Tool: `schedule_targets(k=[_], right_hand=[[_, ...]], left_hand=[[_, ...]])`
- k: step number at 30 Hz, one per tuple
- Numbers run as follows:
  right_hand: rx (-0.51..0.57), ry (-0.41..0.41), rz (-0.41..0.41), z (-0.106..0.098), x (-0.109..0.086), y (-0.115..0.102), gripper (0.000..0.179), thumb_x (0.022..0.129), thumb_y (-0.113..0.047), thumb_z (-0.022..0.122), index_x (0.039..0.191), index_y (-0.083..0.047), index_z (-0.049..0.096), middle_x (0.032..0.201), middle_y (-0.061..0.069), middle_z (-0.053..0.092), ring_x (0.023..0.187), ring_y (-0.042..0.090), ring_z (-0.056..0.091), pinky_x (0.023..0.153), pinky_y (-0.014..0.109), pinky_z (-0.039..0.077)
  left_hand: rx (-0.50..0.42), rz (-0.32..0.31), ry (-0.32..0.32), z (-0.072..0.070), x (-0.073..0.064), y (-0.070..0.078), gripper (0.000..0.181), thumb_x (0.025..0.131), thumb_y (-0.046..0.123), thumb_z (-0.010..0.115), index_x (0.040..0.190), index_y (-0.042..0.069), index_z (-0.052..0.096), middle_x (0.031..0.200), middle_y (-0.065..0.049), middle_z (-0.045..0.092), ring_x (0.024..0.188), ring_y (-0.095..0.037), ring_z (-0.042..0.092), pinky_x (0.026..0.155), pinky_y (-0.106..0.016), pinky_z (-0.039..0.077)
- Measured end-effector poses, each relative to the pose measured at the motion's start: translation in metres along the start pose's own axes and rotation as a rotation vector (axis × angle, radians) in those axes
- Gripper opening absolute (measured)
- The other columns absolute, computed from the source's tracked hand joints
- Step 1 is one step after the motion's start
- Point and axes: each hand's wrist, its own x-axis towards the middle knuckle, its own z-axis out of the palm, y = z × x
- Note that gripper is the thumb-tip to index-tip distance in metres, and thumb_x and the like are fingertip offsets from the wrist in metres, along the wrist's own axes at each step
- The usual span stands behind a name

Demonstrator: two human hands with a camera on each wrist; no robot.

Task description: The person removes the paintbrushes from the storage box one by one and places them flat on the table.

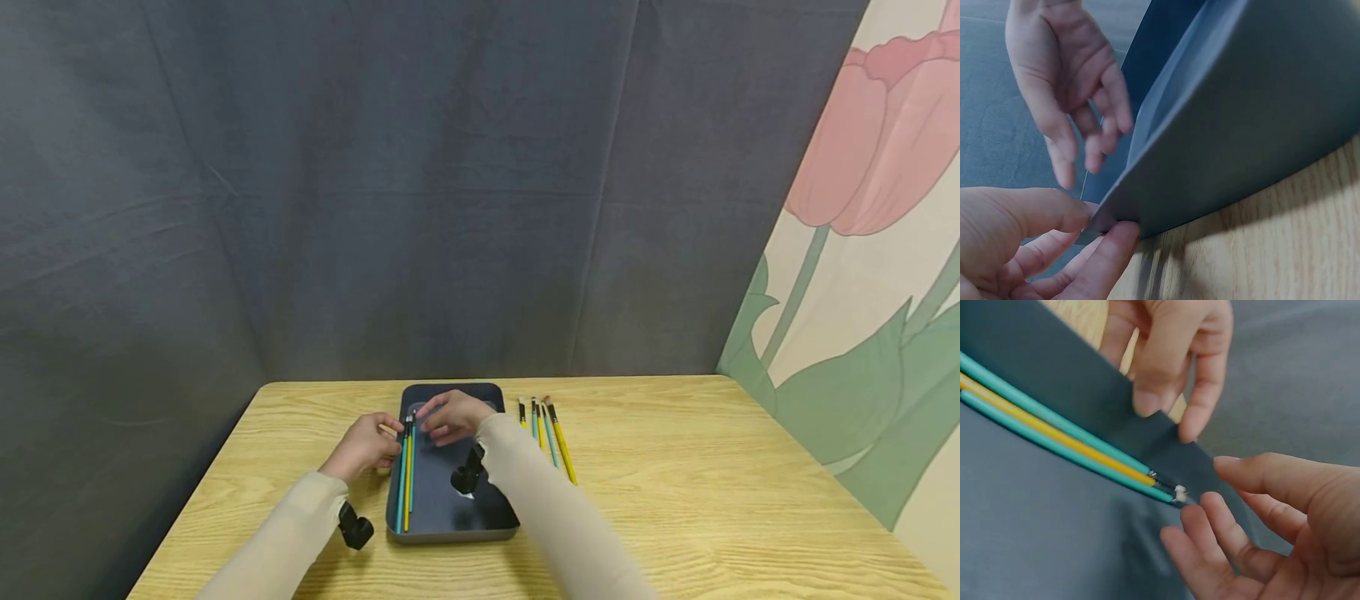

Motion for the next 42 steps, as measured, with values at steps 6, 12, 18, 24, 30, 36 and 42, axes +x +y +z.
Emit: schedule_targets(k=[6, 12, 18, 24, 30, 36, 42], right_hand=[[0.005, 0.034, 0.048, 0.011, 0.005, 0.005, 0.027, 0.085, 0.0, 0.066, 0.113, 0.001, 0.067, 0.085, 0.005, 0.07, 0.079, 0.021, 0.065, 0.083, 0.043, 0.056], [-0.007, 0.09, 0.081, 0.019, 0.007, 0.005, 0.025, 0.085, 0.001, 0.066, 0.11, 0.002, 0.068, 0.095, 0.013, 0.072, 0.092, 0.029, 0.067, 0.084, 0.044, 0.056], [-0.001, 0.103, 0.095, 0.026, 0.009, 0.006, 0.025, 0.085, 0.004, 0.064, 0.11, 0.005, 0.066, 0.083, 0.008, 0.065, 0.077, 0.021, 0.063, 0.084, 0.042, 0.056], [-0.008, 0.137, 0.084, 0.032, 0.007, 0.005, 0.025, 0.083, 0.008, 0.063, 0.108, 0.006, 0.065, 0.073, 0.002, 0.056, 0.068, 0.016, 0.057, 0.081, 0.039, 0.057], [-0.032, 0.175, 0.074, 0.037, 0.012, 0.008, 0.023, 0.08, 0.012, 0.065, 0.102, 0.007, 0.066, 0.065, 0.0, 0.054, 0.058, 0.012, 0.051, 0.072, 0.033, 0.058], [-0.088, 0.228, 0.059, 0.042, 0.016, 0.009, 0.024, 0.074, 0.016, 0.068, 0.097, 0.009, 0.067, 0.062, 0.001, 0.053, 0.054, 0.012, 0.05, 0.063, 0.03, 0.057], [-0.127, 0.253, 0.068, 0.044, 0.022, 0.009, 0.017, 0.071, 0.016, 0.07, 0.085, 0.005, 0.068, 0.062, 0.003, 0.055, 0.054, 0.015, 0.053, 0.059, 0.03, 0.057]], left_hand=[[0.015, -0.016, 0.002, 0.0, 0.001, 0.0, 0.037, 0.077, -0.011, 0.062, 0.113, -0.004, 0.059, 0.085, -0.012, 0.061, 0.067, -0.017, 0.06, 0.062, -0.037, 0.057], [0.021, -0.023, 0.0, 0.0, 0.0, 0.001, 0.036, 0.078, -0.011, 0.062, 0.114, -0.004, 0.058, 0.085, -0.012, 0.062, 0.068, -0.017, 0.06, 0.062, -0.036, 0.057], [0.007, -0.026, -0.004, 0.001, 0.001, 0.0, 0.036, 0.078, -0.011, 0.061, 0.114, -0.004, 0.058, 0.084, -0.012, 0.062, 0.067, -0.017, 0.06, 0.062, -0.036, 0.057], [0.008, -0.032, -0.008, 0.001, 0.002, 0.001, 0.035, 0.08, -0.011, 0.06, 0.114, -0.004, 0.057, 0.086, -0.013, 0.064, 0.069, -0.017, 0.061, 0.063, -0.036, 0.057], [0.004, -0.037, -0.005, 0.001, 0.001, 0.002, 0.035, 0.079, -0.012, 0.06, 0.113, -0.004, 0.057, 0.086, -0.013, 0.064, 0.069, -0.018, 0.061, 0.063, -0.036, 0.056], [0.012, -0.041, -0.009, 0.001, 0.001, 0.002, 0.035, 0.08, -0.011, 0.06, 0.114, -0.003, 0.058, 0.089, -0.015, 0.065, 0.07, -0.018, 0.062, 0.064, -0.036, 0.056], [0.015, -0.037, -0.011, 0.001, 0.002, 0.0, 0.035, 0.08, -0.011, 0.059, 0.115, -0.003, 0.057, 0.09, -0.016, 0.065, 0.07, -0.017, 0.061, 0.063, -0.035, 0.056]])
